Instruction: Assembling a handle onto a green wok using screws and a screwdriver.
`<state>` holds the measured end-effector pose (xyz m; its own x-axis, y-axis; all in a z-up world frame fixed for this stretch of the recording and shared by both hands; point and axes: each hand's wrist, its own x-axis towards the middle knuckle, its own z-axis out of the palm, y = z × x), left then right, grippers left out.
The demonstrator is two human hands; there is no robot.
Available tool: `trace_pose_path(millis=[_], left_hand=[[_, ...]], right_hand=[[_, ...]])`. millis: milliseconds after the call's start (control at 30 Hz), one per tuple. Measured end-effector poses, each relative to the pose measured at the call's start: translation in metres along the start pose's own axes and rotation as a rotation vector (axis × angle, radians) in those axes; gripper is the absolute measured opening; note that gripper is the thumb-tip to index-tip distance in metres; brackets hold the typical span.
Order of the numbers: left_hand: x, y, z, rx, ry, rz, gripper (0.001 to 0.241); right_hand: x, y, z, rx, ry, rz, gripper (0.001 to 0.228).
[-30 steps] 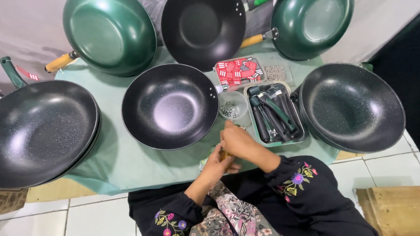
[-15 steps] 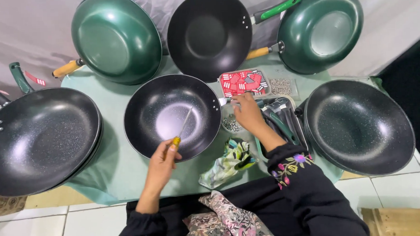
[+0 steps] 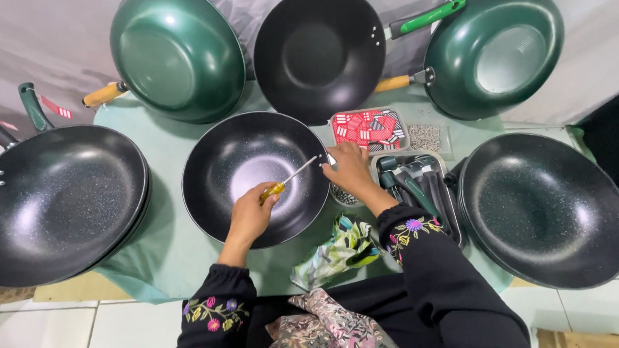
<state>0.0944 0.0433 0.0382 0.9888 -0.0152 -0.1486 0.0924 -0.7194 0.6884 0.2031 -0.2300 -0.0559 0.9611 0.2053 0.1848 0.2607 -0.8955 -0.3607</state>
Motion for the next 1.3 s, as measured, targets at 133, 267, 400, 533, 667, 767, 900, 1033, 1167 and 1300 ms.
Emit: trace_pose_path(millis=[133, 267, 400, 533, 667, 767, 900, 1033, 1167, 1300], left_hand=[[0.019, -0.01, 0.004, 0.031, 0.006, -0.002, 0.033], [0.027, -0.012, 0.002, 0.102, -0.003, 0.039, 0.031], [0.037, -0.01, 0.006, 0.153, 0.02, 0.064, 0.029], [0.049, -0.019, 0.013, 0.156, 0.034, 0.077, 0.03], [0.053, -0.019, 0.014, 0.175, 0.036, 0.1, 0.029], [0.055, -0.018, 0.014, 0.184, 0.035, 0.118, 0.028], [0.058, -0.024, 0.02, 0.225, 0.032, 0.141, 0.029], [0.057, -0.025, 0.02, 0.219, 0.039, 0.148, 0.03], [0.052, -0.02, 0.017, 0.163, 0.041, 0.134, 0.03], [0.054, -0.022, 0.02, 0.162, 0.049, 0.15, 0.029]], right_hand=[[0.003, -0.001, -0.005, 0.07, -0.043, 0.029, 0.045], [0.002, 0.007, 0.003, 0.081, -0.048, 0.014, 0.048], [0.004, 0.015, 0.013, 0.062, -0.032, 0.001, 0.049], [0.002, 0.015, 0.01, 0.062, -0.054, -0.003, 0.049], [0.002, 0.014, 0.008, 0.071, -0.046, -0.001, 0.05], [0.002, 0.012, 0.005, 0.078, -0.045, 0.001, 0.05], [0.003, 0.014, 0.007, 0.084, -0.045, -0.002, 0.05], [0.003, 0.013, 0.006, 0.075, -0.046, -0.004, 0.05], [0.002, 0.01, 0.003, 0.077, -0.041, -0.002, 0.049], [0.002, 0.013, 0.005, 0.082, -0.057, 0.004, 0.05]])
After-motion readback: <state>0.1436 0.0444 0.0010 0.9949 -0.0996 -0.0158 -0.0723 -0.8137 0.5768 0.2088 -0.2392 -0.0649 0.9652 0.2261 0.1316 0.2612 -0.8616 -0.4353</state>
